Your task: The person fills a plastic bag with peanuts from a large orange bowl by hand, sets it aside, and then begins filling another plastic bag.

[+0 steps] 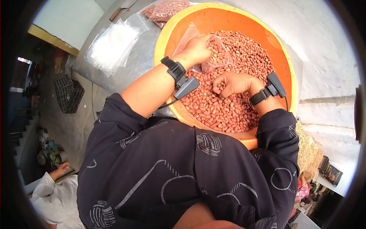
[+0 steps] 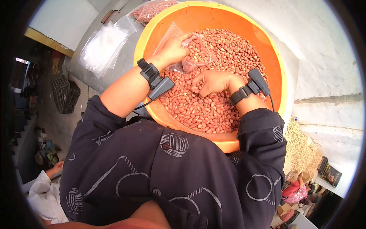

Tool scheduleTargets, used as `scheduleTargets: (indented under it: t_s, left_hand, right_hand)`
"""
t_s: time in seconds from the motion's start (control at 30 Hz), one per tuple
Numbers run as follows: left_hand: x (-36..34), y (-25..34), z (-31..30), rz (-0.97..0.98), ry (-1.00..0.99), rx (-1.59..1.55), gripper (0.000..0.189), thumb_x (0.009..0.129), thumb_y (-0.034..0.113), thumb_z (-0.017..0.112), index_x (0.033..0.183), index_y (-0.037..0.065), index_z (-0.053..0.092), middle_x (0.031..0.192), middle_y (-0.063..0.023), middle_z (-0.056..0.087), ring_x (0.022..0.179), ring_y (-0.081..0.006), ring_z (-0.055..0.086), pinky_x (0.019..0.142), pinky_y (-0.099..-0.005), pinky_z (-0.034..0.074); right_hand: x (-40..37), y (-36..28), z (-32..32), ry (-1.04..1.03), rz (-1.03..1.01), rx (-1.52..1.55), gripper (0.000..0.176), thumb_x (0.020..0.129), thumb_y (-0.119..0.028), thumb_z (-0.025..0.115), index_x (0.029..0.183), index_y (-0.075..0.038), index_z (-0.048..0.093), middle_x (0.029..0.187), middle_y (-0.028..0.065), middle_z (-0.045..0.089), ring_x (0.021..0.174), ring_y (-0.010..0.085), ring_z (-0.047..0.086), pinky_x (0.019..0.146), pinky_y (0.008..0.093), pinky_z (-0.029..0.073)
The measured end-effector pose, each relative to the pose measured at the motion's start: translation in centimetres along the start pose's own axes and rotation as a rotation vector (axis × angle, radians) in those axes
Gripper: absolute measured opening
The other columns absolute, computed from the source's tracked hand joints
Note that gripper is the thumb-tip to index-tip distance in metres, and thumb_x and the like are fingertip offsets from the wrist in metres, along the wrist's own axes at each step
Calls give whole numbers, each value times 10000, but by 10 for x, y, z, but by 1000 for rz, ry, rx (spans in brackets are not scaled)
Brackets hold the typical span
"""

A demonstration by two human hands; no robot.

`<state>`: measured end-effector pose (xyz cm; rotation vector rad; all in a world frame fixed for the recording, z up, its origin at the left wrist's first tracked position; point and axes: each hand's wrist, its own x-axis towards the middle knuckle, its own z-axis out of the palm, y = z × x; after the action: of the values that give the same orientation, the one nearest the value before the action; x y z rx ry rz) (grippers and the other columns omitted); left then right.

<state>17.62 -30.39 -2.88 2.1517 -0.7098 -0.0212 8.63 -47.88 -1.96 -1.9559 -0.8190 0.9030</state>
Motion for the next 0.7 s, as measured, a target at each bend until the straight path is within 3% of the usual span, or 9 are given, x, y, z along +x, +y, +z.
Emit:
scheduleTargets:
  t_s: [0.1, 0.13, 0.17, 0.23, 0.33, 0.43, 0.47, 0.57, 0.7]
  left_hand:
    - [2, 0, -1, -7, -26, 25, 605, 702, 22, 565, 1302, 3, 487, 1219, -224, 569, 1155, -292, 544, 973, -324, 420]
    - [2, 0, 0, -29, -46, -10, 599, 706, 21, 563, 1301, 12, 491, 1209, -219, 576, 1144, -292, 550, 965, -327, 425]
    - [2, 0, 1, -50, -66, -45, 594, 710, 19, 561, 1300, 20, 495, 1200, -213, 583, 1133, -291, 556, 956, -329, 430]
    - [0, 8, 0, -49, -92, -77, 582, 718, 18, 561, 1297, 35, 503, 1181, -202, 595, 1112, -289, 567, 940, -333, 440]
    - [-1, 13, -1, -6, -92, -65, 565, 726, 23, 572, 1287, 41, 512, 1169, -191, 602, 1098, -288, 572, 930, -336, 445]
    - [2, -6, 9, 3, -35, -28, 565, 723, 34, 596, 1282, 25, 509, 1194, -197, 586, 1125, -293, 556, 951, -334, 432]
    - [2, -10, 9, 24, -18, 3, 573, 721, 38, 604, 1285, 20, 505, 1207, -202, 577, 1137, -294, 548, 960, -333, 426]
    - [2, -1, 3, -17, -67, 18, 594, 712, 44, 611, 1292, 1, 492, 1240, -214, 553, 1171, -298, 526, 983, -329, 409]
    - [-2, 13, -8, -65, -109, 8, 615, 703, 34, 607, 1302, -15, 476, 1254, -221, 542, 1189, -302, 514, 994, -327, 403]
  right_hand:
    - [-16, 0, -19, 115, 147, 502, 124, 737, -58, 645, 849, -83, 598, 700, -9, 598, 525, 68, 528, 463, 209, 394]
    - [-22, -23, -25, 221, 216, 522, 110, 766, -56, 621, 864, -89, 583, 697, -23, 581, 526, 41, 500, 465, 170, 365]
    - [-19, -12, -30, 291, 27, 577, 83, 794, -57, 611, 866, -84, 579, 698, -17, 583, 525, 44, 501, 466, 168, 370]
    - [-9, -23, -34, 689, 86, 601, 130, 815, -61, 607, 945, -58, 599, 784, 21, 621, 641, 81, 578, 543, 201, 447]
    - [-1, -49, -33, 859, -90, 407, 221, 830, -79, 607, 1042, -17, 603, 915, 63, 640, 800, 141, 617, 675, 256, 499]
    - [-12, -19, -46, 1010, 0, 157, 316, 829, -93, 621, 1125, 11, 582, 1023, 86, 628, 907, 188, 614, 777, 294, 500]
    - [-16, -13, -48, 1114, 113, -8, 300, 822, -174, 647, 1055, 14, 625, 948, 107, 653, 870, 184, 625, 756, 299, 498]
    - [-21, 9, -50, 989, 479, -12, 325, 816, -280, 647, 957, 13, 667, 865, 132, 671, 836, 192, 636, 751, 314, 494]
    - [-10, 15, -38, 773, 592, -157, 351, 818, -349, 619, 838, -7, 693, 744, 141, 675, 723, 225, 652, 709, 359, 496]
